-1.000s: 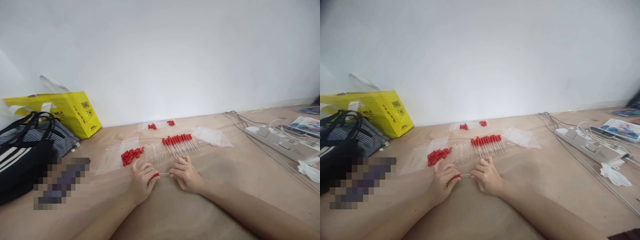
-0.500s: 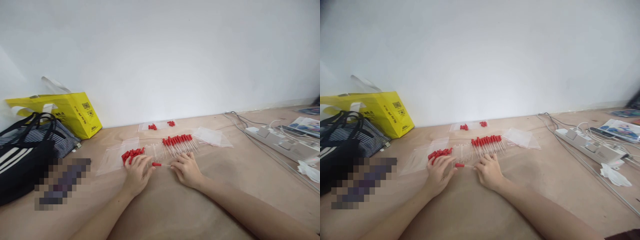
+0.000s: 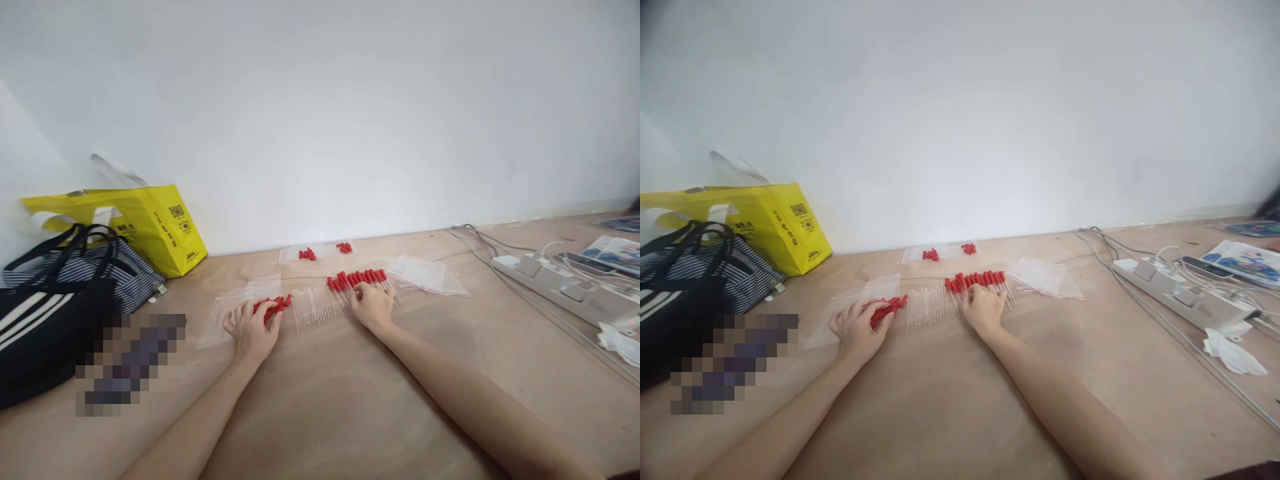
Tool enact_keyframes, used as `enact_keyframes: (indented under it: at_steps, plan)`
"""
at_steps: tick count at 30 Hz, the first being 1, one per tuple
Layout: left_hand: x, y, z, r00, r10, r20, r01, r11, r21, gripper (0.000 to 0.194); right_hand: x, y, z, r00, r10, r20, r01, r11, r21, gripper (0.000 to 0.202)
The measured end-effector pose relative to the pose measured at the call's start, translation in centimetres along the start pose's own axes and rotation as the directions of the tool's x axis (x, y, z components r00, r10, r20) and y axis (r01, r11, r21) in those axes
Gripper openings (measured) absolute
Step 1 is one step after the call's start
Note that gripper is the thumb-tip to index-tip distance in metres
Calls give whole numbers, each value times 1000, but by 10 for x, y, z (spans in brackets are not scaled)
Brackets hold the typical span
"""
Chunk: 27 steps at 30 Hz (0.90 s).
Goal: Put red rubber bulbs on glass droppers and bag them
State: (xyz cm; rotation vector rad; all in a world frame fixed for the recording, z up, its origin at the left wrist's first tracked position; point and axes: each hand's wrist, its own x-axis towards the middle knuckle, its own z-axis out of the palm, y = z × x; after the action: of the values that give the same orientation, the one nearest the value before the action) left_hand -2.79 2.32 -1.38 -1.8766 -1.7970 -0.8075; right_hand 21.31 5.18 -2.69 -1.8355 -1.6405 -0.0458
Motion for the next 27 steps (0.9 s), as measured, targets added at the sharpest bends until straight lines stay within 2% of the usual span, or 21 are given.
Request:
enact_keyframes:
  at_steps: [6, 11, 16, 21, 27]
  plan:
    - [6, 4, 7, 993, 113, -35, -111, 993, 41, 14, -2, -7, -3, 995, -83, -54, 81, 996, -38, 18]
    - [13, 8, 16, 985, 169, -47, -165, 984, 68, 17, -6, -27, -1, 984, -157, 79, 162, 985, -59, 22]
    - [18, 10, 23, 981, 189, -31, -186, 978, 91, 19, -6, -46, 1, 972, -121, 203, 152, 978, -144, 25]
    - [21, 10, 27, 980, 193, -51, -189, 979, 77, 17, -3, -55, 2, 951, -57, 304, 123, 971, -203, 29]
    - [23, 10, 27, 976, 186, -111, -180, 982, 64, 17, -3, -56, -3, 940, -32, 341, 111, 970, -217, 30]
